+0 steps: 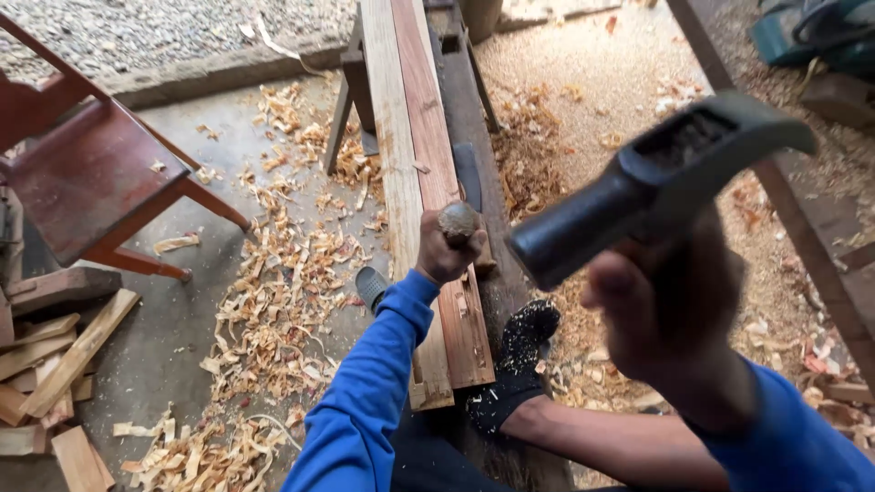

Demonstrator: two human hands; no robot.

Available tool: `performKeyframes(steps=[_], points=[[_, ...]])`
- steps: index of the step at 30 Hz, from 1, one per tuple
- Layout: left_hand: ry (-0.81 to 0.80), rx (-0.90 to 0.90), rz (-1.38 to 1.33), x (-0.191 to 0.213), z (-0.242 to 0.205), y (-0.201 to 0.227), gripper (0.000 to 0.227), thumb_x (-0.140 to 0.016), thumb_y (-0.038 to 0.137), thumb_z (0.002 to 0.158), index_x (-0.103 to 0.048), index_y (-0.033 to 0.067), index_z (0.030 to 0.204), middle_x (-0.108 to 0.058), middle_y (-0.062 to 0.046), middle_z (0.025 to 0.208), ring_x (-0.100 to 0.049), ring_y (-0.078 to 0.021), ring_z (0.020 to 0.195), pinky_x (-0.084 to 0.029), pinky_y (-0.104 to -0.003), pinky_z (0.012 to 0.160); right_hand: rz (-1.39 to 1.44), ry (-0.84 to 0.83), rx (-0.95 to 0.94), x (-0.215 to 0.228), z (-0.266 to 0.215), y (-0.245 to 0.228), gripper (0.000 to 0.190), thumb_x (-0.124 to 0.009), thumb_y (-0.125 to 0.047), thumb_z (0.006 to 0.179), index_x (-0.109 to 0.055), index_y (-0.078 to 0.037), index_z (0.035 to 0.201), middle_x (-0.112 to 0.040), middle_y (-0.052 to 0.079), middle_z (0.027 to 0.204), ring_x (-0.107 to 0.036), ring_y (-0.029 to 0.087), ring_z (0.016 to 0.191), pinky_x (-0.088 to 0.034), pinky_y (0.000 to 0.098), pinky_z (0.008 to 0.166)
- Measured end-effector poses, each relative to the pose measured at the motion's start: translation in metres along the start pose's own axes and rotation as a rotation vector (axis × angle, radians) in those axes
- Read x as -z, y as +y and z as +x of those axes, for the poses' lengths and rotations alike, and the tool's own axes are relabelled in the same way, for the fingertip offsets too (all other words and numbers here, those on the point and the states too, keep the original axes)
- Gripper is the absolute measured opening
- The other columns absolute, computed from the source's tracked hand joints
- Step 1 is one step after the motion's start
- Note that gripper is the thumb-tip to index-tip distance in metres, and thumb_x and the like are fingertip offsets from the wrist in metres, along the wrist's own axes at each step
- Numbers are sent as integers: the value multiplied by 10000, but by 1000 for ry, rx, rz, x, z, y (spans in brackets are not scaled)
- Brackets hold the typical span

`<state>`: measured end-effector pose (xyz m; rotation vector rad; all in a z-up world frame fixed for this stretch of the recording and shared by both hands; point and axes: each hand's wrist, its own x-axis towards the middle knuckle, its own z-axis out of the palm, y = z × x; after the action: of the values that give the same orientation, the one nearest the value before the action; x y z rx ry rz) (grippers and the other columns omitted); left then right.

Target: Chiseling a mortise or groove into a long wooden beam using a hammer and a hand chisel.

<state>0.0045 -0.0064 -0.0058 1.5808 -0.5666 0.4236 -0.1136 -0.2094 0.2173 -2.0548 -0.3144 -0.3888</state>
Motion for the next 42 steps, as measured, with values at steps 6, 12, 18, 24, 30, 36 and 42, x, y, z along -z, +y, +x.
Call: performKeyframes(steps=[6,12,18,24,30,36,42], points=[[3,48,-88,-11,2,1,180,-709,174,814,-673,28,913,-661,-76,766,-615,-184,650,-514,-325,612,-542,-241,194,-44,43,34,374,-647,-313,1006,-566,30,1131,-640,148,703,-617,317,604,-467,427,570],[-14,87,-36,-11,11,-1,168,-703,199,808,-624,51,811,-564,-40,684,-508,-118,613,-466,-331,582,-286,-279,-175,3,62,-37,342,-571,-356,1001,-569,-14,991,-597,139,598,-615,245,475,-453,425,453],[-59,130,-99,-18,10,-13,163,-714,185,802,-616,54,800,-541,-36,676,-486,-126,618,-444,-324,572,-258,-250,-52,-36,43,46,336,-519,-349,1062,-572,-18,1041,-600,203,689,-603,343,554,-446,477,512],[-128,80,-139,-22,-28,20,126,-749,123,787,-635,82,824,-603,0,709,-567,-117,621,-513,-308,593,-437,-490,-389,-17,-10,34,405,-591,-475,961,-605,-70,959,-653,190,604,-660,320,523,-484,462,514],[151,320,-540,-17,13,-71,70,-650,109,898,-689,67,937,-688,-28,827,-658,-163,733,-566,-318,670,96,-134,-859,1,-139,137,417,-536,-404,1011,-574,-19,854,-545,89,545,-545,201,408,-448,378,385],[44,297,-559,-16,71,64,162,-718,201,891,-662,50,871,-641,0,757,-596,-97,698,-513,-300,629,214,37,-1077,8,-185,168,481,-477,-406,1062,-515,17,836,-498,108,520,-516,222,380,-439,385,367],[-77,220,-210,-17,36,27,186,-738,196,911,-649,39,868,-628,-2,760,-563,-65,722,-500,-286,647,381,159,-1090,1,-167,164,375,-471,-404,1030,-503,-51,907,-508,65,576,-495,178,398,-431,353,366]])
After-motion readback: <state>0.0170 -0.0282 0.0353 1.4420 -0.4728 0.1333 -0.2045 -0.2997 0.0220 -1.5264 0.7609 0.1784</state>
